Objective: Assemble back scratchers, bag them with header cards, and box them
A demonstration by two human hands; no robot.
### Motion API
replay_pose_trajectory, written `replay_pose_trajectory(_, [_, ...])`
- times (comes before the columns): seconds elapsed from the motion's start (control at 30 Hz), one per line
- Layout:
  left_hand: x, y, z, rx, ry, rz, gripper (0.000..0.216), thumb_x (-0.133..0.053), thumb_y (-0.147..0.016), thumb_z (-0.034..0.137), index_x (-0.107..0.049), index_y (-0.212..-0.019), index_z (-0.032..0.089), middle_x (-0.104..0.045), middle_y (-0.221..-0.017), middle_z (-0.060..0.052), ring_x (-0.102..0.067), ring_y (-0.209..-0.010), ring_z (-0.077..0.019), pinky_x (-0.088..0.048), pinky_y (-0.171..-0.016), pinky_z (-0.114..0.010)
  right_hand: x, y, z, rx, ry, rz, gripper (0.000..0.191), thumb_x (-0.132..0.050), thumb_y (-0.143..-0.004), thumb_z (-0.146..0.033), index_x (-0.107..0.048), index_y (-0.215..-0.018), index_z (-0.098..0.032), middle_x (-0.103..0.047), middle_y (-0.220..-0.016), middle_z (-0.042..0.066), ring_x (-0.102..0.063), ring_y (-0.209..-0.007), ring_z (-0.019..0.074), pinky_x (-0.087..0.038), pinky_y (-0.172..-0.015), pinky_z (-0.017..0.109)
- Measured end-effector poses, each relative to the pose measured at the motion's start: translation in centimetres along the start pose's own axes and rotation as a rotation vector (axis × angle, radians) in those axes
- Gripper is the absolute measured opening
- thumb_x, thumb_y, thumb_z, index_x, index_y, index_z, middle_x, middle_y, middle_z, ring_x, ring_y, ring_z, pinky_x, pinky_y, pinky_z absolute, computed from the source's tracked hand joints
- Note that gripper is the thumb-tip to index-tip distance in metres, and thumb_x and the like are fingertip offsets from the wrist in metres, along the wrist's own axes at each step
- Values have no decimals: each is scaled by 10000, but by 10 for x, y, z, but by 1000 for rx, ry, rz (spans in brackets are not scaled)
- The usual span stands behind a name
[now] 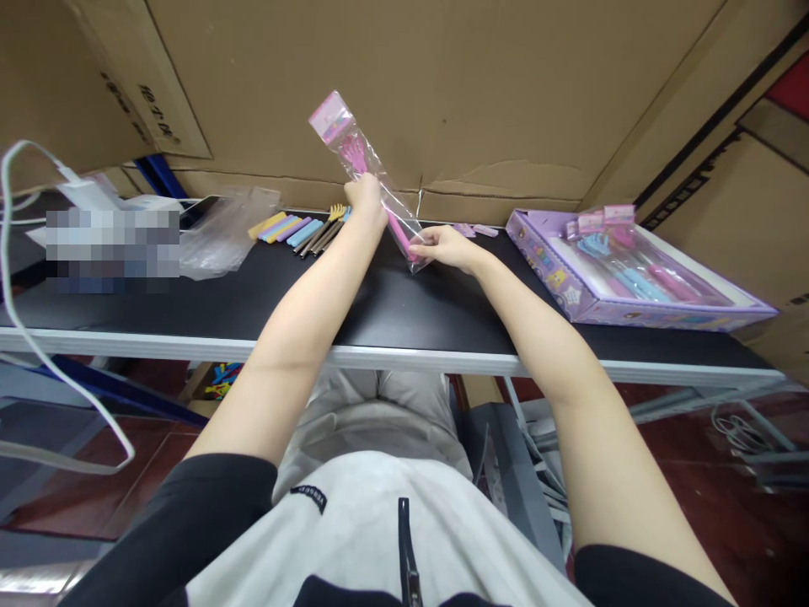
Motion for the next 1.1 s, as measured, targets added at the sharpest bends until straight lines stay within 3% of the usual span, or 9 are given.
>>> replay_pose_trajectory(0.1, [7, 4, 17, 146, 62, 62, 179, -635, -780, 138, -532, -877, 248, -667, -837, -50, -753, -984, -255, -613, -836, -313, -2, 3, -7, -9, -120, 66, 308, -966, -814, -302, -685, -788, -179, -728, -674, 14, -678, -581, 135, -642, -687, 285])
replay_pose_trajectory(0.3, [27, 13, 60, 156, 93, 123, 142, -569, -841, 153, -537, -944, 246, -628, -832, -17, -743, -1029, -221, -597, -901, -317, -17, 10, -24, -16, -326, -21, 421, -1015, -762, -313, -634, -889, -185, -747, -765, 8, -730, -671, 133, -644, -726, 269])
replay_pose_trajectory(0.37, [36, 12, 71, 139, 2, 66, 82, -606, -882, 230, -536, -917, 257, -646, -844, -9, -721, -1129, -221, -585, -956, -351, -18, 10, -28, 18, -356, -14, 441, -1027, -743, -306, -634, -904, -187, -735, -769, -7, -706, -666, 113, -634, -729, 254])
replay_pose_trajectory(0.5, [57, 9, 89, 110, -237, -130, 253, -709, -881, 475, -510, -825, 330, -729, -828, 42, -617, -1320, -257, -567, -1045, -478, -6, 11, -38, 106, -364, 97, 411, -983, -810, -385, -632, -905, -194, -682, -765, -33, -652, -657, 82, -605, -723, 225])
replay_pose_trajectory(0.6, [77, 11, 101, 71, -87, -144, 235, -647, -923, 423, -490, -771, 335, -733, -775, 72, -659, -1222, -220, -583, -1061, -451, 9, 14, -46, 144, -316, 186, 405, -944, -852, -447, -619, -897, -208, -655, -780, -36, -647, -694, 85, -595, -743, 223])
replay_pose_trajectory(0.7, [89, 20, 105, 35, -30, -141, 176, -660, -911, 364, -541, -783, 338, -747, -793, 82, -674, -1179, -216, -583, -1098, -454, 20, 17, -50, 155, -268, 254, 381, -896, -904, -466, -606, -888, -219, -650, -810, -27, -660, -750, 96, -591, -777, 232])
replay_pose_trajectory(0.8, [95, 32, 101, 48, -72, -156, 220, -791, -834, 385, -581, -812, 321, -777, -878, 65, -647, -1317, -270, -548, -1148, -539, 27, 18, -50, 154, -243, 307, 352, -857, -949, -434, -592, -864, -220, -644, -820, -20, -654, -763, 97, -586, -788, 238])
replay_pose_trajectory(0.9, [102, 40, 92, 115, -61, -124, 275, -823, -843, 392, -583, -824, 260, -764, -959, -7, -669, -1328, -273, -561, -1116, -492, 29, 15, -45, 153, -271, 323, 345, -844, -967, -393, -577, -839, -215, -621, -790, -30, -613, -706, 79, -578, -764, 227])
replay_pose_trajectory(1.1, [113, 40, 80, 115, -142, -60, 398, -855, -874, 454, -527, -828, 232, -746, -994, -32, -735, -1171, -280, -617, -980, -450, 29, 5, -36, 230, -394, 240, 469, -950, -842, -443, -542, -787, -218, -578, -705, -59, -569, -637, 71, -543, -669, 204])
Point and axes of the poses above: each hand's wrist, its own y-axis away from the middle knuckle, its own x-axis out of the back of the hand, z = x × y, the point moved 6 cm from there along -y, towards the middle knuckle
